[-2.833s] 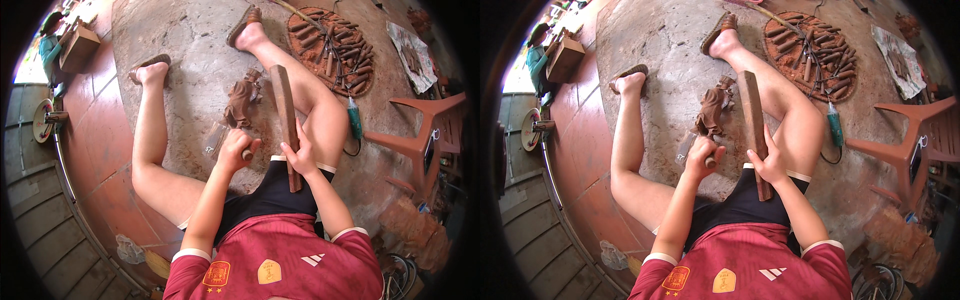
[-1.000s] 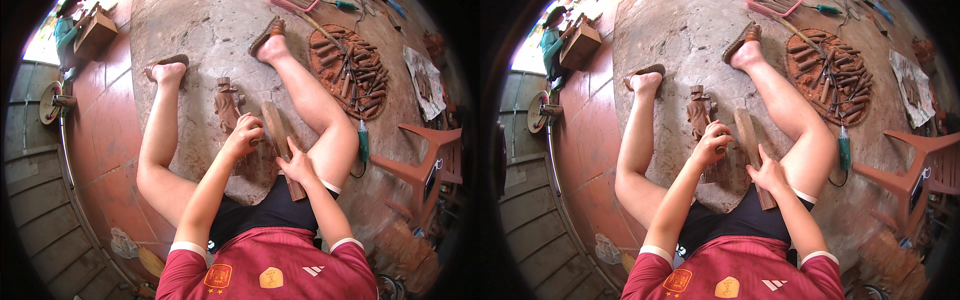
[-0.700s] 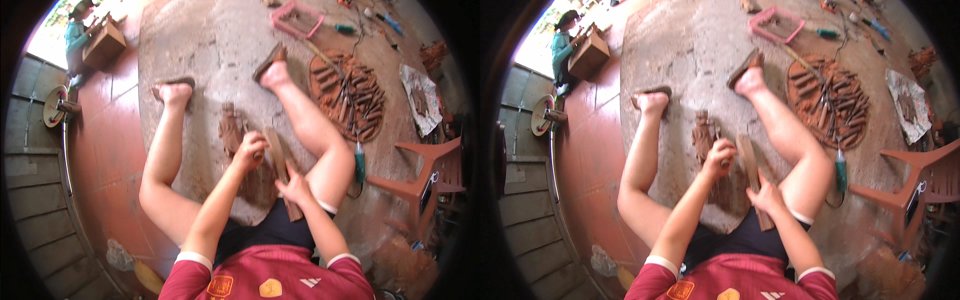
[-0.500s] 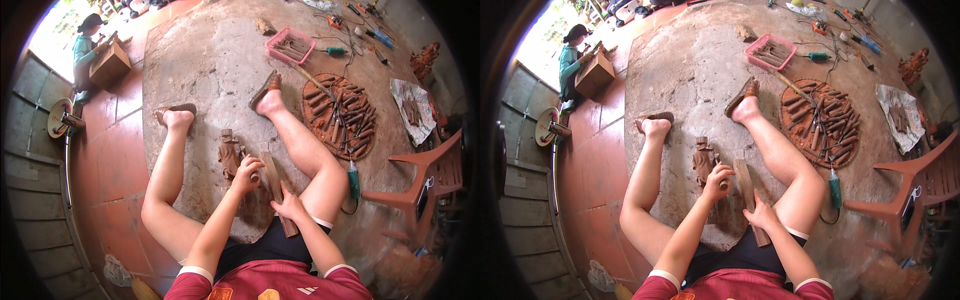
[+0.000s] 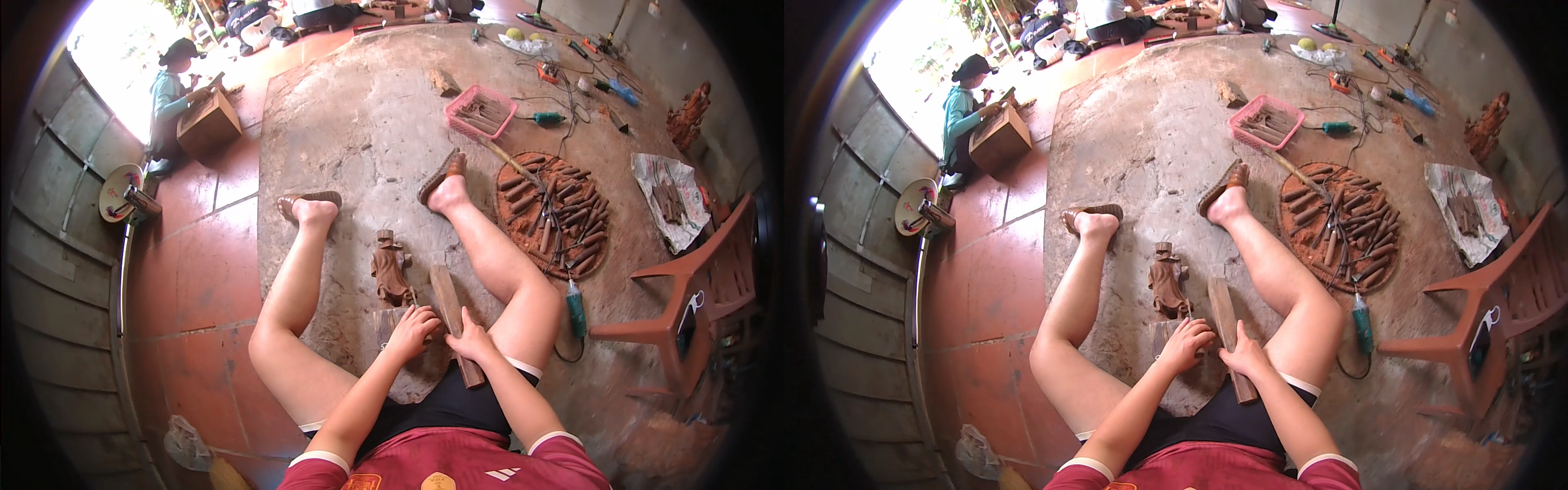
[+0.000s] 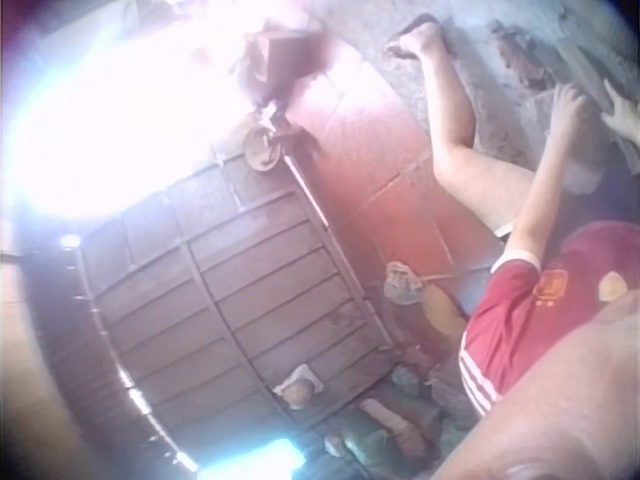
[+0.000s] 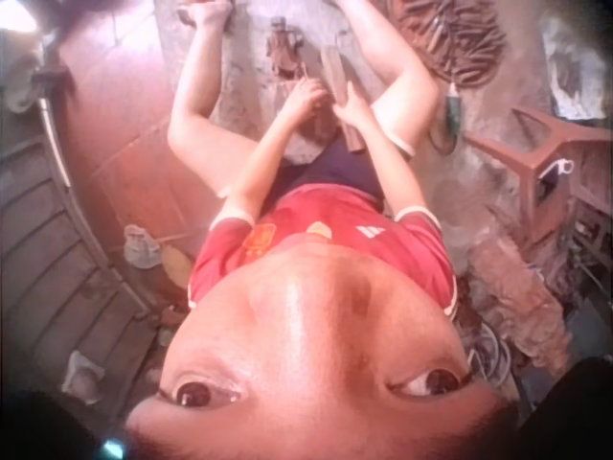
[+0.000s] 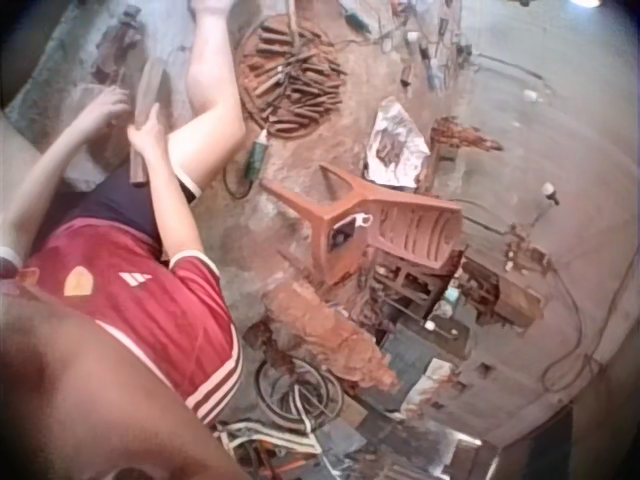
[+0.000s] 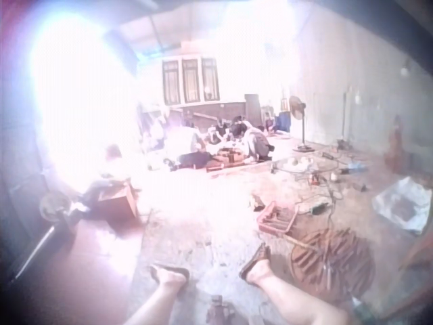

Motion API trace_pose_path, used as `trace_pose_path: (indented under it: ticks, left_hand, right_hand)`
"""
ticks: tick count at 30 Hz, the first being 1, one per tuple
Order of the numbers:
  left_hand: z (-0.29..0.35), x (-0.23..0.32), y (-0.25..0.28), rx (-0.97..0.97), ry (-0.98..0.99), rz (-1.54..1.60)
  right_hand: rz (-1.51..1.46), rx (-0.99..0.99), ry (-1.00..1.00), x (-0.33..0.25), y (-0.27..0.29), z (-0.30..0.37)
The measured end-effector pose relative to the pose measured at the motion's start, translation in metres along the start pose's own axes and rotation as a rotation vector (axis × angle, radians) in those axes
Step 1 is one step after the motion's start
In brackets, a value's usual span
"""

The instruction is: The person sits on the floor and carves a small wooden figurine using a chisel and a wooden mallet. They repeatedly strike the chisel to shape the wood, occasionally pausing to adjust the piece or inspect the details.

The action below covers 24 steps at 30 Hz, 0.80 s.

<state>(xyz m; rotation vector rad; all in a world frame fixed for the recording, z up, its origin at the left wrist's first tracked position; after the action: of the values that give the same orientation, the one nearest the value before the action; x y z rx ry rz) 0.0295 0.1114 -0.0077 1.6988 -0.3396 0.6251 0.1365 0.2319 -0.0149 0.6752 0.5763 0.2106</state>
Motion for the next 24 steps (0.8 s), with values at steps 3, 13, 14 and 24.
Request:
trace_pose_path:
  ticks: [3,13,14,24]
  left_hand:
    - [0.012,-0.004,0.006,0.132,0.018,-0.065]
    - [0.013,-0.013,0.021,0.296,0.263,-0.137]
    - [0.014,-0.014,0.021,0.291,0.273,-0.135]
    - [0.054,-0.018,0.051,0.361,0.317,0.144]
  right_hand:
    - [-0.029,0.028,0.002,-0.002,0.001,0.006]
    - [-0.194,0.237,0.152,0.013,-0.004,-0.026]
    - [-0.168,0.209,0.12,0.01,-0.008,-0.031]
    - [-0.033,0.101,0.007,-0.009,-0.031,-0.042]
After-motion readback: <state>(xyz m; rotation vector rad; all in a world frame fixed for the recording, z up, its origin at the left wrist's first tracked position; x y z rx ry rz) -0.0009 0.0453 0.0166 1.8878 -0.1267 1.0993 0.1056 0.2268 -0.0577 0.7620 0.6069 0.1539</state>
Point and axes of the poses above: each hand's wrist, its own z-axis away from the middle knuckle, its own y-axis out of the back of the hand, x = y × z, the point moved 7 cm from there along -z, towards the middle knuckle, and after that the axes turned 6 degrees about -y, right-handed, at the moved point
